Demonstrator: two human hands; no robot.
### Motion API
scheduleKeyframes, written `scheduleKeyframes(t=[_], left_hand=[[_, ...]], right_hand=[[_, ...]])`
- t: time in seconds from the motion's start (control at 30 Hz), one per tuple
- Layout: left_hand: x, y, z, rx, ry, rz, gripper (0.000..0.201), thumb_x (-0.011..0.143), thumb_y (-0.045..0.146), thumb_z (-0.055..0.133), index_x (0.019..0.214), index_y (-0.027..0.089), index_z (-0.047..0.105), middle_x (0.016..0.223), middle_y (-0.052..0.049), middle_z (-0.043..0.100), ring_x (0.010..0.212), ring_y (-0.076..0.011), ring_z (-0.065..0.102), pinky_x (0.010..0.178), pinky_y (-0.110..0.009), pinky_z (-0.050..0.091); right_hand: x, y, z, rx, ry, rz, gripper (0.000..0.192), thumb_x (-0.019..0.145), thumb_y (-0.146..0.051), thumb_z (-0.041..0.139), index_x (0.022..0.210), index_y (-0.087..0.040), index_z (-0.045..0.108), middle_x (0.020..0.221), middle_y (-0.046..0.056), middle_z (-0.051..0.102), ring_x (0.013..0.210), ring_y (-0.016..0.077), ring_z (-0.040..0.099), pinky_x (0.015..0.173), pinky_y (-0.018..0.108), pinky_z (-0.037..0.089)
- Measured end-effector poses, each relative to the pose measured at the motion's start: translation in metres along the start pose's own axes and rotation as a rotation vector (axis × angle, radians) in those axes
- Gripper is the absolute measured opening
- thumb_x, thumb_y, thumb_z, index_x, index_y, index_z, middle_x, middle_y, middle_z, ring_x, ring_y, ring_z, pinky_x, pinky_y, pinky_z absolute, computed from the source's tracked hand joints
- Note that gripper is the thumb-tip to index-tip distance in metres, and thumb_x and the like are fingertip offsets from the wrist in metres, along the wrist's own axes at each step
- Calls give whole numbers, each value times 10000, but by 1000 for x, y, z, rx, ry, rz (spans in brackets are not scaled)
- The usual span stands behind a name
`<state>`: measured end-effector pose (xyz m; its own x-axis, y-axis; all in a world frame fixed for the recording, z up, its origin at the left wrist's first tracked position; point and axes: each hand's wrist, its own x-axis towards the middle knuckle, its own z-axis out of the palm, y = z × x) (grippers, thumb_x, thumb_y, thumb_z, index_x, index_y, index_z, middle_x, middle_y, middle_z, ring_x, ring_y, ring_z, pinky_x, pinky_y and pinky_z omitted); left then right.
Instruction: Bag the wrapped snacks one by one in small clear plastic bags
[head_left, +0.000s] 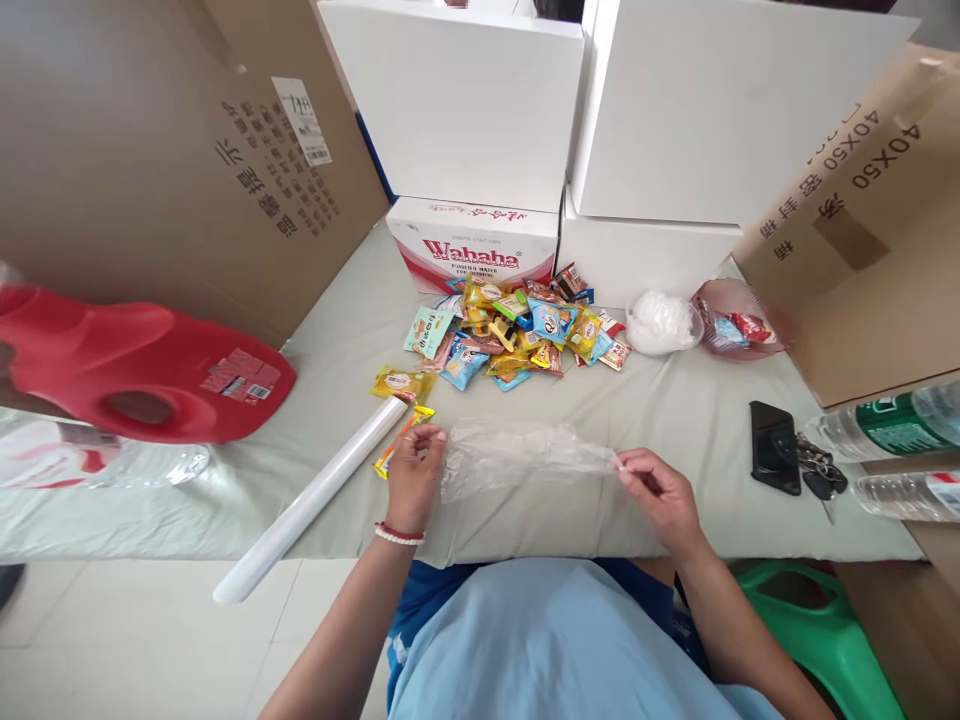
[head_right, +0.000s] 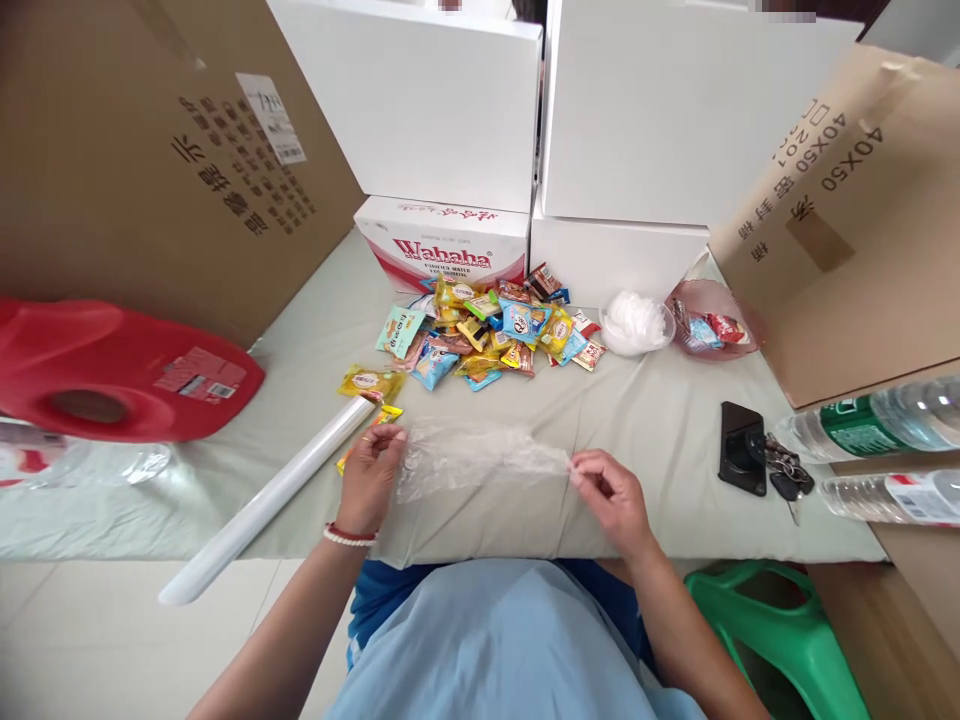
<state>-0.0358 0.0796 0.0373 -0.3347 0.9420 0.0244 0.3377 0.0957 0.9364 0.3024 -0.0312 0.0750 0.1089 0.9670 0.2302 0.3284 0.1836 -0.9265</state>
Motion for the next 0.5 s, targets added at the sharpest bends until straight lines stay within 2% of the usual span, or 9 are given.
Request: scheduleKeyframes(t=[0.07,0.1,0.13,0.2,0.27,0.33,0.4,0.47,0.5], left_hand=[[-8,12,-1,107,112,51,402,763,567,725,887,202,609,800,19,568,684,-134,501,682,-282,447],[-16,20,-1,133,108,55,388,784,572,711,851,208,595,745,31,540,656,-134,489,661,-281,438],[-26,29,-1,137,30,42,391,832,594,662,795,213,577,680,37,512,622,-136,481,628,-279,427],[-49,43,3,58,-301,-75,505,910,679,512,728,212,575,609,21,510,564,-143,496,555,-277,415],[-68,52,11,-59,-603,-278,614,919,760,391,846,200,632,721,-30,638,577,-168,584,513,-287,439],[-82,54,21,-114,-687,-332,554,869,733,536,973,198,636,892,-59,706,682,-190,666,576,-301,502],[-88,51,30,-113,-652,-256,434,821,607,687,953,198,631,888,-42,707,742,-187,679,666,-302,530],[-92,48,37,-101,-612,-149,320,843,509,691,880,196,637,794,-20,688,735,-175,664,708,-295,526],[-93,47,40,-96,-601,-94,287,871,483,662,861,197,645,775,-18,684,732,-171,659,714,-291,521]], right_hand=[[-9,-17,12,-135,-76,-181,95,968,-180,600,912,-235,653,1092,58,739,674,119,625,587,261,481],[-11,-25,21,-200,-118,-278,121,962,-139,583,925,-235,644,1148,62,743,661,112,632,590,264,490],[-12,-31,32,-258,-161,-372,142,955,-108,569,935,-232,635,1198,64,742,681,113,653,608,267,504],[-12,-37,52,-346,-248,-524,154,948,-83,548,938,-217,624,1247,67,736,765,129,694,644,272,523],[-13,-38,69,-412,-346,-612,148,951,-87,534,912,-200,621,1224,65,744,781,136,699,632,272,521],[-14,-38,77,-432,-453,-663,149,961,-116,538,871,-198,623,1146,49,760,736,137,682,612,272,517],[-14,-37,77,-358,-498,-623,123,981,-210,576,876,-209,638,1108,39,758,765,147,685,645,271,534],[-8,-38,70,-239,-396,-430,135,981,-346,626,1016,-222,665,1165,64,734,849,165,692,688,275,552],[-2,-37,66,-199,-312,-289,261,957,-417,662,1132,-223,657,1227,89,709,863,171,686,692,281,556]])
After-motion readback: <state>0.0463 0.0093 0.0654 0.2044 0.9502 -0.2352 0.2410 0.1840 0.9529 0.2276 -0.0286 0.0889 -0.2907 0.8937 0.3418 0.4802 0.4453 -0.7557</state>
